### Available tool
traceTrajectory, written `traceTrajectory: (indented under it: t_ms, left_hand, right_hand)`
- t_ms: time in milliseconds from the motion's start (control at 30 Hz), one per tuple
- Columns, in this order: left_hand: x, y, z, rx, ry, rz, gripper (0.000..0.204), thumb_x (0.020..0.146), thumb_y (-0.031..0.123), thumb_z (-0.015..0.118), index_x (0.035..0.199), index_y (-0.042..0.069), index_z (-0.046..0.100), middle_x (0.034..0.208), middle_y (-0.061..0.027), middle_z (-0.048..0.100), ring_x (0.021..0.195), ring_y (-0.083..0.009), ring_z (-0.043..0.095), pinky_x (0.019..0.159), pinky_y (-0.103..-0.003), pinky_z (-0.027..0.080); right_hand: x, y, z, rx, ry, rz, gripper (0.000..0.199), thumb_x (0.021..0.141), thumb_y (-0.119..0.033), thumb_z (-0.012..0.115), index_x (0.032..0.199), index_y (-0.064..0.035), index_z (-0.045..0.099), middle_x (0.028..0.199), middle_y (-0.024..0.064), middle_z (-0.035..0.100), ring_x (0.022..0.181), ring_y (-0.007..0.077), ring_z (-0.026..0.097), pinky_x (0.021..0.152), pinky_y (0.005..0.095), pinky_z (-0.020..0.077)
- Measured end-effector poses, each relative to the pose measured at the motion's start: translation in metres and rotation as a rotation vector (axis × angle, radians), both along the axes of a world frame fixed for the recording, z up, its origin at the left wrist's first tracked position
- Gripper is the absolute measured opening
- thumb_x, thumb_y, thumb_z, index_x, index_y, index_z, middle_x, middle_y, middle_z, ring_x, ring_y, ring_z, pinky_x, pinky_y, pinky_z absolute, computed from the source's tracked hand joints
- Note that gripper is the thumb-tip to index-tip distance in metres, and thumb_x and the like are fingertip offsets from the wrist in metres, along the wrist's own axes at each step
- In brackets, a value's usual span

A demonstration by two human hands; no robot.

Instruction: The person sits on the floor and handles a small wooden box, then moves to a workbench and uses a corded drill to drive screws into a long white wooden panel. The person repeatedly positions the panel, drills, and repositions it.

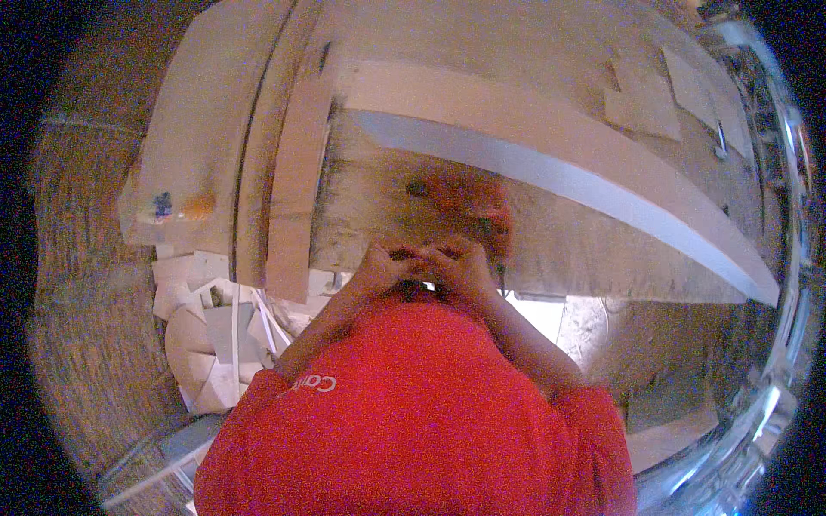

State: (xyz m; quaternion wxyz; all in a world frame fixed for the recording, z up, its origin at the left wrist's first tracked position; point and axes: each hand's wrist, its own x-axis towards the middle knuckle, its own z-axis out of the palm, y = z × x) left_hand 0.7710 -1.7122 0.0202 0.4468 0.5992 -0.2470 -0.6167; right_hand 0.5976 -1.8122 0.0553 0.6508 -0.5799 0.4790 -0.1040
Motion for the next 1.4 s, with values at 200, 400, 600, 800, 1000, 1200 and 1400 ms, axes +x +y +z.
traceTrajectory:
  t_ms: [200, 400, 600, 800, 1000, 1200, 1400]
  left_hand:
    - [0.006, 0.010, 0.014, -0.025, -0.251, 0.043, 0.021, 0.087, 0.010, 0.083, 0.106, 0.001, 0.078, 0.089, -0.0033, 0.075, 0.083, -0.0116, 0.069, 0.073, -0.027, 0.057]
    - [0.052, 0.005, 0.034, -0.062, -0.072, 0.200, 0.026, 0.091, 0.006, 0.077, 0.117, 0.001, 0.075, 0.099, -0.0061, 0.076, 0.087, -0.0125, 0.070, 0.079, -0.027, 0.058]
    - [0.138, -0.011, 0.061, -0.154, -0.069, 0.293, 0.025, 0.093, 0.005, 0.075, 0.118, 0.001, 0.075, 0.101, -0.0067, 0.077, 0.088, -0.0124, 0.071, 0.081, -0.028, 0.059]
    - [0.209, -0.044, 0.059, -0.349, -0.171, 0.262, 0.020, 0.093, 0.008, 0.075, 0.112, 0.001, 0.076, 0.096, -0.0049, 0.076, 0.087, -0.0108, 0.070, 0.078, -0.027, 0.057]
    - [0.217, -0.066, 0.048, -0.457, -0.151, 0.140, 0.016, 0.092, 0.010, 0.078, 0.106, 0.002, 0.078, 0.093, -0.0042, 0.076, 0.086, -0.0100, 0.069, 0.078, -0.027, 0.056]
    - [0.191, -0.082, 0.058, -0.508, -0.140, -0.018, 0.014, 0.090, 0.010, 0.078, 0.101, 0.001, 0.078, 0.093, -0.0055, 0.076, 0.086, -0.0105, 0.069, 0.080, -0.027, 0.055]
    - [0.176, -0.095, 0.074, -0.749, -0.151, 0.000, 0.012, 0.089, 0.006, 0.077, 0.100, 0.000, 0.077, 0.092, -0.0064, 0.074, 0.087, -0.0129, 0.069, 0.081, -0.028, 0.055]
  right_hand:
    - [-0.054, -0.046, -0.077, -0.728, 0.499, -0.015, 0.052, 0.084, -0.024, 0.085, 0.126, 0.0004, 0.063, 0.116, 0.0118, 0.070, 0.097, 0.0225, 0.069, 0.085, 0.0364, 0.0569]
    - [-0.083, -0.099, -0.129, -0.138, 0.257, -0.057, 0.052, 0.084, -0.026, 0.085, 0.125, -0.0046, 0.061, 0.108, 0.0121, 0.070, 0.087, 0.0218, 0.070, 0.071, 0.0387, 0.0589]
    - [-0.058, -0.089, -0.065, 0.454, 0.045, -0.165, 0.040, 0.091, -0.025, 0.078, 0.121, -0.0046, 0.062, 0.093, 0.0073, 0.070, 0.072, 0.0163, 0.068, 0.055, 0.0369, 0.0580]
    - [-0.034, -0.055, 0.010, 0.388, -0.018, -0.319, 0.039, 0.095, -0.025, 0.074, 0.127, -0.0079, 0.059, 0.096, 0.0081, 0.072, 0.062, 0.0118, 0.064, 0.046, 0.0262, 0.0528]
    - [-0.009, -0.004, 0.174, -0.061, 0.210, -0.248, 0.060, 0.092, -0.025, 0.077, 0.142, -0.0060, 0.049, 0.109, 0.0082, 0.070, 0.080, 0.0122, 0.068, 0.050, 0.0235, 0.0536]
    - [0.027, 0.023, 0.296, -0.283, 0.337, -0.383, 0.081, 0.081, -0.029, 0.087, 0.146, -0.0041, 0.046, 0.117, 0.0095, 0.068, 0.089, 0.0160, 0.071, 0.055, 0.0247, 0.0568]
    - [0.084, 0.002, 0.350, -0.526, 0.551, -0.210, 0.086, 0.076, -0.035, 0.091, 0.144, -0.0032, 0.048, 0.116, 0.0091, 0.070, 0.095, 0.0189, 0.071, 0.077, 0.0308, 0.0596]
